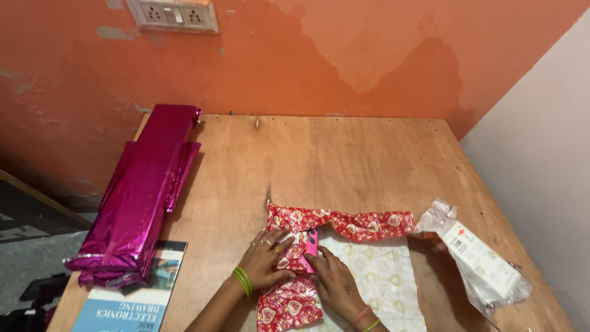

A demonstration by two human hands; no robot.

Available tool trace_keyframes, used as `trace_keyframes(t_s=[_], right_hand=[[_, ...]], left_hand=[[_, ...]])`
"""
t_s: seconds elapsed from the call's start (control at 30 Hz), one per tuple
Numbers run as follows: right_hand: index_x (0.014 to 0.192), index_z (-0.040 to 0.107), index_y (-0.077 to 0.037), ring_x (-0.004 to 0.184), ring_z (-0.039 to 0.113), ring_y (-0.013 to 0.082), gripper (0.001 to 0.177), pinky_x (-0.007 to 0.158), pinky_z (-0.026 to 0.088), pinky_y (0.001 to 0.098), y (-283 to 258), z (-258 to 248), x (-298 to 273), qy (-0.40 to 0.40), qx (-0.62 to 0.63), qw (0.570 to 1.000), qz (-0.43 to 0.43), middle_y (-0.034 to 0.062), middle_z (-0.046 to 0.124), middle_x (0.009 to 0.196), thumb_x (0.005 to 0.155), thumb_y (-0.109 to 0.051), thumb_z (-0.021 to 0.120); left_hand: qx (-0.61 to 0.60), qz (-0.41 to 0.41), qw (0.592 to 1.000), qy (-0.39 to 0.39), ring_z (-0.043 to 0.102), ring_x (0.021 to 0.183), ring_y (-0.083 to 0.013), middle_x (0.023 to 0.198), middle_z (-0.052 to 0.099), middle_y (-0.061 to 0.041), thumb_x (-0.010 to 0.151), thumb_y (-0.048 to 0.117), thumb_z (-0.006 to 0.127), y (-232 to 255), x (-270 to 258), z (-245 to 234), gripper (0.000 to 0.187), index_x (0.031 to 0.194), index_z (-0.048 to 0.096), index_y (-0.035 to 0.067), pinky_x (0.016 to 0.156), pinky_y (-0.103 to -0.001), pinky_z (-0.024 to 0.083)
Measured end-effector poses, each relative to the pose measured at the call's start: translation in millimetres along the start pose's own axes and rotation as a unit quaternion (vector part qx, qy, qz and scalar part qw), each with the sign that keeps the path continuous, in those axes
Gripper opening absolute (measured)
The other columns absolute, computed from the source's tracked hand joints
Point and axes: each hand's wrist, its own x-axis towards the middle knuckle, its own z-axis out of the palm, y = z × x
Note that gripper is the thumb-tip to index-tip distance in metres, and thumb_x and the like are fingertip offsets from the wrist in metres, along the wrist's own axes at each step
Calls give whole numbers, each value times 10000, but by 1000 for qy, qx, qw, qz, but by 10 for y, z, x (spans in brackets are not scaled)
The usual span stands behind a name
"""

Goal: The person wraps a rectangular box with red patterned wrapping paper on a wooden table. They fold the paper around the box, smooth the edges, and secure the seams with clear adhesive tape. The person folds and tapes both ends of the package to complete the wrapping.

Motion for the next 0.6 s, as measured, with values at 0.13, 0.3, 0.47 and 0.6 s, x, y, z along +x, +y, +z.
trace_keyframes(t_s=[0.13, 0.3, 0.47, 0.6], right_hand=[[1437, 528, -189, 1205, 590, 400, 534, 994, 497, 464, 106, -4, 240, -28, 21, 997, 71, 210, 472, 1461, 915, -128, 621], [1447, 519, -168, 1256, 559, 414, 536, 1026, 489, 461, 247, -151, 542, -3, 58, 996, 73, 210, 463, 1473, 921, -133, 617], [1437, 518, -122, 1329, 528, 396, 530, 1057, 467, 439, 443, -251, 148, 29, 101, 992, 74, 195, 492, 1471, 922, -152, 640], [1388, 585, -143, 1356, 546, 327, 511, 1082, 463, 417, 798, -207, -535, 55, 94, 986, 128, 157, 545, 1449, 888, -176, 685]], left_hand=[[8, -39, 999, -11, 316, 1469, -391, 1587, 375, -189, 880, 663, 639, -159, 171, 120, 891, 1530, 411, 98, 1216, -550, 176], [22, -43, 999, 16, 298, 1493, -386, 1605, 363, -178, 886, 630, 637, -327, 532, 158, 894, 1567, 380, 112, 1221, -552, 174], [53, -97, 993, 39, 242, 1495, -388, 1607, 344, -152, 876, 576, 652, -154, 436, 106, 840, 1547, 371, 156, 1188, -597, 129], [24, -173, 978, 116, 245, 1501, -369, 1597, 362, -184, 916, 543, 625, 80, -211, 163, 773, 1529, 408, 124, 1199, -602, 131]])
